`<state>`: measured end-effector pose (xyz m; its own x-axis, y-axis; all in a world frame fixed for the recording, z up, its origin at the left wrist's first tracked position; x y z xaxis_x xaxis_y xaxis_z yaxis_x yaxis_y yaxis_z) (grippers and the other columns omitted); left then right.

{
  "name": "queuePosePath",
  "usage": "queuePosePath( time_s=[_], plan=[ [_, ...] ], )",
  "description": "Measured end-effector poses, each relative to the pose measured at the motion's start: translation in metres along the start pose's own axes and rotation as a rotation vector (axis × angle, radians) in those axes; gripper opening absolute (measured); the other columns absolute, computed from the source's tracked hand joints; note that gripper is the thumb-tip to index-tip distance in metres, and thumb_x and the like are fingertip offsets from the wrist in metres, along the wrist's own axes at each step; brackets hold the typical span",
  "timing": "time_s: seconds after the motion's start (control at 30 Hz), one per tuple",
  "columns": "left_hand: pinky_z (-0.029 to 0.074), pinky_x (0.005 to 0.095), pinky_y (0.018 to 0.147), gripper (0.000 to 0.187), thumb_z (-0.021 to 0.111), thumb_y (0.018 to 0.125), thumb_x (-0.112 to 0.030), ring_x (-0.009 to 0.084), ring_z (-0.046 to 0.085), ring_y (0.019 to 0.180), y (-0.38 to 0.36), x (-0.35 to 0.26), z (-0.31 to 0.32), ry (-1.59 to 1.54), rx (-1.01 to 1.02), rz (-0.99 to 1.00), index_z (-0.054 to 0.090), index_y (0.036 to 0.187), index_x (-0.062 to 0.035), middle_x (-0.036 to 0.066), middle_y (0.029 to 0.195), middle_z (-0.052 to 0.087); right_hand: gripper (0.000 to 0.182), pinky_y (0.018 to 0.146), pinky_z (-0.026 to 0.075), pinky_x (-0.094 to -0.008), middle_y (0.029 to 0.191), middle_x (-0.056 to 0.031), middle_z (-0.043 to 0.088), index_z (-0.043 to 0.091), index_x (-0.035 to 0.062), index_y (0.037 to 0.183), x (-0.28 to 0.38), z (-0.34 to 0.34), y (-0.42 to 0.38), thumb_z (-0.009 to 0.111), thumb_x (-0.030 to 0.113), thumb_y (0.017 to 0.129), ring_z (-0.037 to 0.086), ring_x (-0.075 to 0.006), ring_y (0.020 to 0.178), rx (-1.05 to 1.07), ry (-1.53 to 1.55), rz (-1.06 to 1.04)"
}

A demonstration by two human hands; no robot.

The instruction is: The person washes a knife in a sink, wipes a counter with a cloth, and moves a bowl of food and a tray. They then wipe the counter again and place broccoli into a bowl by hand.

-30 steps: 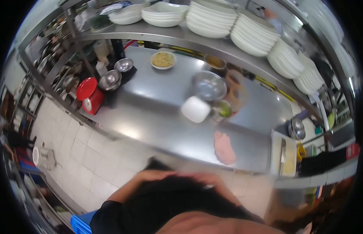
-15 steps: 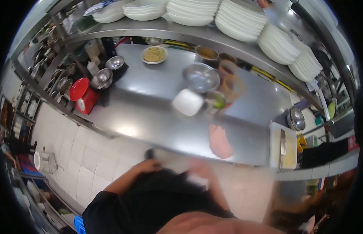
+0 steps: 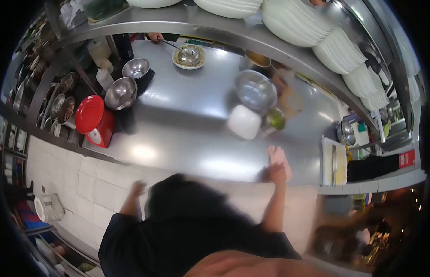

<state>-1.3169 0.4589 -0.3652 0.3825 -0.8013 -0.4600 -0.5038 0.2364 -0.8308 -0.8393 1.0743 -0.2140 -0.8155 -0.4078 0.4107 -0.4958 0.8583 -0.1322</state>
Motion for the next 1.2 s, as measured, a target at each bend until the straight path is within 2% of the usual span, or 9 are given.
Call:
queuePosePath(
  time_s=[0.03, 0.3, 0.43, 0.63, 0.77, 0.83, 1.07, 1.17, 1.2],
  plan=[
    [0.050, 0.0408, 0.050, 0.037, 0.051, 0.086, -0.032, 0.0308, 0.061, 0.062, 0.030, 0.045, -0.019, 0.450, 0.140, 0.503, 0.051, 0.104, -0.0001, 0.019, 0.094, 0.059, 0.037, 0.093, 0.033, -0.0435, 0.119, -0.0146, 0.049, 0.055, 0.0071, 0.099, 0.002, 0.002, -0.003, 0.045, 0.038, 0.083, 0.038, -0.0385, 0.114, -0.080, 0.045, 0.133],
    [0.050, 0.0398, 0.053, 0.034, 0.052, 0.084, -0.027, 0.0278, 0.061, 0.068, 0.054, 0.058, -0.040, -0.117, 0.170, -0.048, 0.049, 0.108, -0.0032, 0.017, 0.093, 0.059, 0.032, 0.089, 0.040, -0.0391, 0.113, -0.0182, 0.053, 0.058, 0.0074, 0.104, 0.095, -0.051, -0.044, 0.054, 0.029, 0.081, 0.048, -0.0338, 0.106, -0.192, -0.169, 0.102],
    [0.049, 0.0315, 0.048, 0.032, 0.053, 0.080, -0.025, 0.0207, 0.061, 0.062, 0.020, -0.001, -0.006, 0.093, 0.073, 0.550, 0.054, 0.104, -0.0044, 0.012, 0.085, 0.061, 0.024, 0.087, 0.041, -0.0434, 0.112, -0.0138, 0.056, 0.061, 0.0183, 0.102, 0.093, -0.052, -0.031, 0.051, 0.029, 0.083, 0.051, -0.0343, 0.102, -0.474, -0.487, -0.251],
    [0.050, 0.0295, 0.046, 0.030, 0.055, 0.079, -0.027, 0.0181, 0.060, 0.055, -0.010, 0.009, -0.007, 0.035, 0.019, 0.528, 0.056, 0.098, -0.0041, 0.010, 0.079, 0.061, 0.042, 0.087, 0.040, -0.0432, 0.118, -0.0145, 0.049, 0.055, 0.0210, 0.116, 0.150, -0.056, -0.034, 0.055, 0.037, 0.077, 0.048, -0.0300, 0.107, -0.383, -0.444, 0.340],
    [0.049, 0.0353, 0.044, 0.029, 0.050, 0.082, -0.027, 0.0230, 0.061, 0.057, -0.014, 0.079, -0.019, -0.138, -0.022, -0.244, 0.055, 0.092, 0.0003, 0.014, 0.079, 0.060, 0.040, 0.081, 0.043, -0.0432, 0.109, -0.0163, 0.050, 0.056, 0.0159, 0.113, 0.150, -0.057, -0.028, 0.056, 0.033, 0.076, 0.050, -0.0313, 0.100, -0.351, -0.463, 0.261],
    [0.049, 0.0370, 0.045, 0.030, 0.049, 0.083, -0.027, 0.0257, 0.062, 0.059, 0.018, 0.140, -0.011, 0.105, -0.097, 0.183, 0.055, 0.090, 0.0015, 0.015, 0.079, 0.060, 0.038, 0.078, 0.044, -0.0433, 0.105, -0.0182, 0.050, 0.055, 0.0102, 0.109, 0.115, -0.040, -0.005, 0.057, 0.030, 0.076, 0.052, -0.0328, 0.096, -0.212, -0.375, 0.071],
    [0.051, 0.0375, 0.046, 0.031, 0.049, 0.081, -0.027, 0.0257, 0.063, 0.057, -0.029, 0.105, 0.021, -0.016, -0.207, 0.467, 0.058, 0.076, 0.0022, 0.016, 0.070, 0.062, 0.038, 0.079, 0.043, -0.0436, 0.109, -0.0154, 0.048, 0.051, 0.0106, 0.106, 0.171, -0.063, -0.028, 0.055, 0.034, 0.076, 0.053, -0.0342, 0.096, -0.337, -0.257, 0.147],
    [0.051, 0.0357, 0.046, 0.032, 0.053, 0.079, -0.030, 0.0237, 0.062, 0.056, -0.030, 0.052, 0.026, 0.144, -0.082, 0.005, 0.063, 0.085, -0.0001, 0.018, 0.075, 0.063, 0.031, 0.080, 0.043, -0.0408, 0.103, -0.0157, 0.055, 0.054, 0.0048, 0.104, 0.178, -0.062, -0.036, 0.049, 0.025, 0.081, 0.051, -0.0350, 0.094, -0.426, -0.281, 0.076],
    [0.051, 0.0348, 0.046, 0.032, 0.055, 0.078, -0.030, 0.0228, 0.062, 0.054, -0.002, 0.047, 0.033, 0.402, -0.225, 0.333, 0.063, 0.086, -0.0007, 0.017, 0.072, 0.063, 0.031, 0.080, 0.043, -0.0408, 0.103, -0.0157, 0.055, 0.054, 0.0048, 0.104, 0.182, -0.063, -0.039, 0.049, 0.025, 0.081, 0.051, -0.0350, 0.094, -0.428, -0.270, 0.073]
  ],
)
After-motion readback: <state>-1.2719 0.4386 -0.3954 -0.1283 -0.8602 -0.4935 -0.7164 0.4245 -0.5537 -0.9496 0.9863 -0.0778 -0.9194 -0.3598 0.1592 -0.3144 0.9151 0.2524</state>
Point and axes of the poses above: each hand's wrist, its own y-axis towards the middle knuckle, its own z-axis out of the palm, x = y × z, the point moved 4 cm from there along y, towards the middle knuckle
